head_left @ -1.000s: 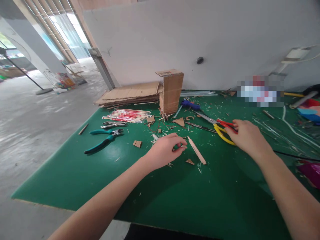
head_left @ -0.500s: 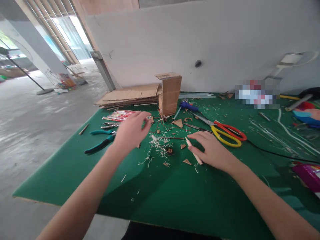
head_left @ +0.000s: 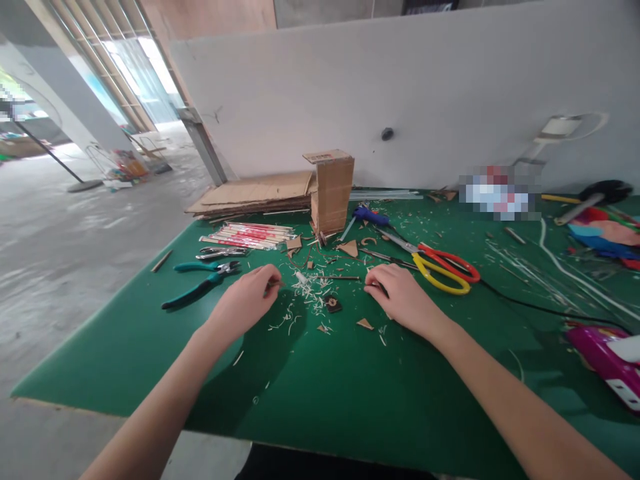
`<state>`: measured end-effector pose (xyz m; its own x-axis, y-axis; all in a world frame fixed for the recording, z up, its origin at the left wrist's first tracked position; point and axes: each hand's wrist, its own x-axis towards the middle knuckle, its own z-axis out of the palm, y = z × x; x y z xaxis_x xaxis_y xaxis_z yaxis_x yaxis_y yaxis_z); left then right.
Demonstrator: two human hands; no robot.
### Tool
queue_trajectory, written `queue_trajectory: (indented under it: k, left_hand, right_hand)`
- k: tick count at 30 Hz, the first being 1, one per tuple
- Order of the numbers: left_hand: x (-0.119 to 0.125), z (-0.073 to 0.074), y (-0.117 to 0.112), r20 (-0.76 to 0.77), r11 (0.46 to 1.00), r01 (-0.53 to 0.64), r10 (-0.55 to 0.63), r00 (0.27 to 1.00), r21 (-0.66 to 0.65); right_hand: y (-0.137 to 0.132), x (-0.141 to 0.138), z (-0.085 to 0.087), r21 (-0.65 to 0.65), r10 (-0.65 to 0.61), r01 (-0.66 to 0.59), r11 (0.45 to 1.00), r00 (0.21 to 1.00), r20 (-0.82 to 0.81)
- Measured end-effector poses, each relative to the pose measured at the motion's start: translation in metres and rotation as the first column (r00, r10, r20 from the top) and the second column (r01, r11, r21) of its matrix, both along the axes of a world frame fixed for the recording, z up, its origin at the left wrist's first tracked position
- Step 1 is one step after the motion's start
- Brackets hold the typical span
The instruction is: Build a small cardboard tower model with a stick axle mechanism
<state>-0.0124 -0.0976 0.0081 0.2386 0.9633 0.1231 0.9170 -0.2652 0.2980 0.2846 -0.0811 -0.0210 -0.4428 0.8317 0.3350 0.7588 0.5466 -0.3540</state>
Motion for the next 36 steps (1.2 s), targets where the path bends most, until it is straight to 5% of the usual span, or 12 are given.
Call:
queue_trajectory:
  k: [4, 8, 13, 17, 20, 25, 28, 33, 36]
  left_hand:
    - [0.030, 0.011, 0.002, 0.347, 0.991, 0.132, -0.118, 0.931, -0.016]
    - [0.060, 0.017, 0.016, 0.490, 0.966, 0.259, -0.219, 0.844, -0.015]
    - [0.081, -0.002, 0.043, 0.572, 0.966, 0.258, -0.218, 0.791, 0.011]
    - [0.075, -0.016, 0.047, 0.527, 0.972, 0.232, -0.210, 0.824, 0.024]
    - [0.058, -0.013, 0.053, 0.534, 0.988, 0.085, -0.142, 0.833, 0.130]
    - [0.029, -0.007, 0.076, 0.694, 0.981, -0.144, 0.014, 0.719, 0.129]
    - [0.020, -0.012, 0.083, 0.754, 0.992, -0.112, 0.028, 0.656, 0.061]
    - [0.021, -0.018, 0.083, 0.673, 0.990, -0.022, -0.077, 0.735, 0.137]
    - [0.018, -0.014, 0.083, 0.686, 0.988, -0.047, -0.068, 0.725, 0.148]
  right_hand:
    - [0.000, 0.005, 0.002, -0.003, -0.076, 0.076, 0.997, 0.983, -0.165]
    - [-0.002, 0.005, 0.000, 0.013, -0.063, 0.069, 0.998, 0.969, -0.239]
    - [-0.005, 0.003, -0.002, -0.038, -0.021, 0.013, 0.999, 0.977, -0.214]
    - [-0.005, 0.001, -0.001, -0.080, -0.003, -0.009, 0.997, 0.989, -0.150]
    - [-0.004, 0.000, 0.000, -0.051, -0.001, -0.004, 0.999, 0.995, -0.099]
    - [-0.004, -0.003, 0.002, -0.032, 0.047, -0.048, 0.998, 0.998, -0.037]
    - [-0.004, -0.003, 0.003, -0.033, 0.050, -0.051, 0.998, 0.998, -0.027]
    - [-0.004, -0.002, 0.003, -0.015, 0.044, -0.044, 0.999, 0.999, -0.023]
    - [-0.005, -0.003, 0.000, 0.003, 0.023, -0.023, 1.000, 0.999, -0.046]
